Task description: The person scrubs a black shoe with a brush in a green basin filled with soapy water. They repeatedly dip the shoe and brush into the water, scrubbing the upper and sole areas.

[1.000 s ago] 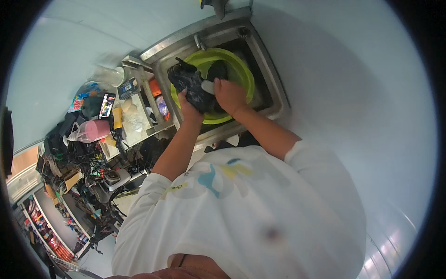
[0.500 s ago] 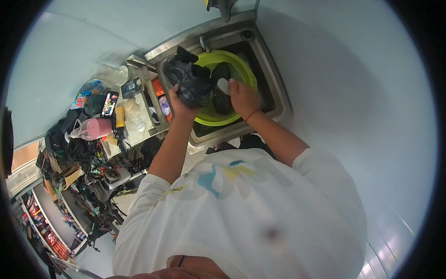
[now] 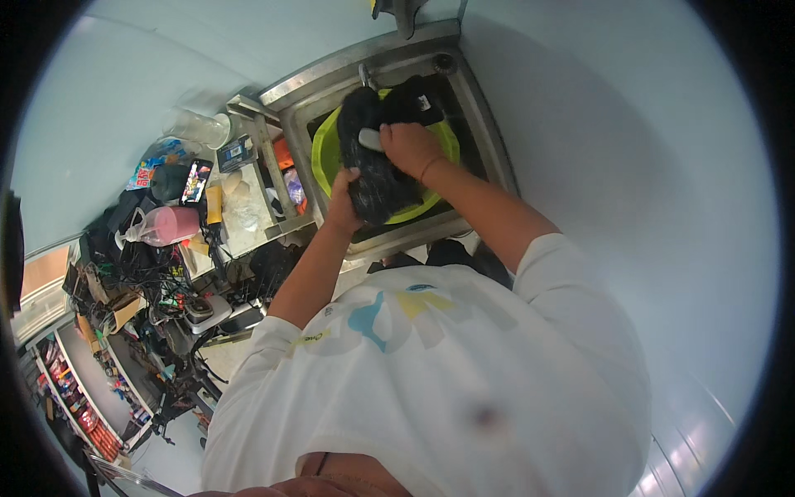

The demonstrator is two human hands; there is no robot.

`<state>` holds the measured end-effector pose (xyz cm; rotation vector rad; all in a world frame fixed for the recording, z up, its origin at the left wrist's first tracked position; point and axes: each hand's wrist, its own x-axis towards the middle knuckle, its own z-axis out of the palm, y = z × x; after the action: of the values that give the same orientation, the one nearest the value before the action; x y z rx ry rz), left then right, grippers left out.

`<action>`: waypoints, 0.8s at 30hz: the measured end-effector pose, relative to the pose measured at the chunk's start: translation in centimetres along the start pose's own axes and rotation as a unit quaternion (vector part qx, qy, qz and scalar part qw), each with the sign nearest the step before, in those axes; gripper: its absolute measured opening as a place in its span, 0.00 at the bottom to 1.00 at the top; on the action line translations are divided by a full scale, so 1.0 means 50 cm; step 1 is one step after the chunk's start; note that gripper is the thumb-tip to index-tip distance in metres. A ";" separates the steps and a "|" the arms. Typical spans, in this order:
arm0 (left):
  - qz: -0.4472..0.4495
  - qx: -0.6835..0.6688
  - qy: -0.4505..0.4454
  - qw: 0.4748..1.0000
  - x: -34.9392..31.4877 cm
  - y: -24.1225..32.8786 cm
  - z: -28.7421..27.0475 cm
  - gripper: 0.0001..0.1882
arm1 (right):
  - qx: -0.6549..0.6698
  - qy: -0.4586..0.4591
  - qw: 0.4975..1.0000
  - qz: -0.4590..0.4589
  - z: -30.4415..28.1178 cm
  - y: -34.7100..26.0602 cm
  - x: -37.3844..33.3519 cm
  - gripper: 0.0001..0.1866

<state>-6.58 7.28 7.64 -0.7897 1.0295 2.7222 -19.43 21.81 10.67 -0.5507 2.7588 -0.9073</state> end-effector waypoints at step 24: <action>-0.205 -0.104 -0.017 0.973 -0.039 -0.004 -0.085 0.29 | -0.003 -0.046 0.997 0.054 0.109 0.063 0.092 0.30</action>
<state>-3.04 4.79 5.83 -0.8694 0.5066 2.4932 -22.99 19.39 4.19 -0.4280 2.6812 -0.8278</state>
